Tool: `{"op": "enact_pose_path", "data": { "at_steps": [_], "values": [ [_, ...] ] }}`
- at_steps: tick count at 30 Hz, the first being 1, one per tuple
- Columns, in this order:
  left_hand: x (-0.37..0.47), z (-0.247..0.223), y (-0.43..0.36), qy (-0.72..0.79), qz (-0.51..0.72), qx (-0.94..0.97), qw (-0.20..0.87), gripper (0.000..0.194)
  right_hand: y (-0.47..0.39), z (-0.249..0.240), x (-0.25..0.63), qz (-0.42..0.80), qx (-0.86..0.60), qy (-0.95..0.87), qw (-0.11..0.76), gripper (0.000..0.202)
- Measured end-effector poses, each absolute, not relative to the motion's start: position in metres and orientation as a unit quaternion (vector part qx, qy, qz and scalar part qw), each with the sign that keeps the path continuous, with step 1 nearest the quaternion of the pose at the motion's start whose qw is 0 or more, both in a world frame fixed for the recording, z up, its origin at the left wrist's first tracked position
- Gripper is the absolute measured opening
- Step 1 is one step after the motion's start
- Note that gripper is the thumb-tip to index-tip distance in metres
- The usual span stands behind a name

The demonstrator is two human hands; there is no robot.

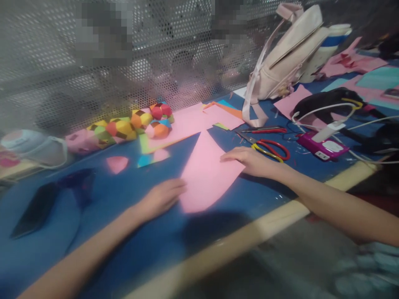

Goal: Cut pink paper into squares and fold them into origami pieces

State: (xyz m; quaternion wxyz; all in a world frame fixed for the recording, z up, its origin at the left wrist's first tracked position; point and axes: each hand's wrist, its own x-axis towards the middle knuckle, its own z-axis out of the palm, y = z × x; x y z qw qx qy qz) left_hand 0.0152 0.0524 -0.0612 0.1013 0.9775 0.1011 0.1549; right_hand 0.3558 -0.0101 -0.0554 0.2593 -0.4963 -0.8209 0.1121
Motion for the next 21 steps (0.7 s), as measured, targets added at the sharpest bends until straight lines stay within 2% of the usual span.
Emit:
{"op": "enact_pose_path", "data": {
  "at_steps": [6, 11, 14, 17, 21],
  "values": [
    [0.002, -0.063, 0.072, 0.196, 0.204, 0.948, 0.148, 0.028, -0.012, -0.045, 0.35, 0.212, -0.487, -0.776, 0.341, 0.025],
    [0.007, -0.042, 0.068, 0.265, 0.228, 0.914, 0.207, 0.024, -0.012, -0.041, 0.339, 0.234, -0.569, -0.7, 0.363, 0.028],
    [0.012, -0.036, 0.061, 0.307, 0.283, 0.881, 0.222, 0.023, -0.009, -0.044, 0.335, 0.264, -0.603, -0.649, 0.382, 0.022],
    [0.013, -0.039, 0.058, 0.4, 0.314, 0.833, 0.219, 0.027, -0.007, -0.046, 0.334, 0.287, -0.621, -0.614, 0.394, 0.023],
    [0.013, -0.042, 0.06, 0.515, 0.285, 0.766, 0.259, 0.033, -0.008, -0.042, 0.331, 0.318, -0.6, -0.606, 0.413, 0.023]
  ]
}}
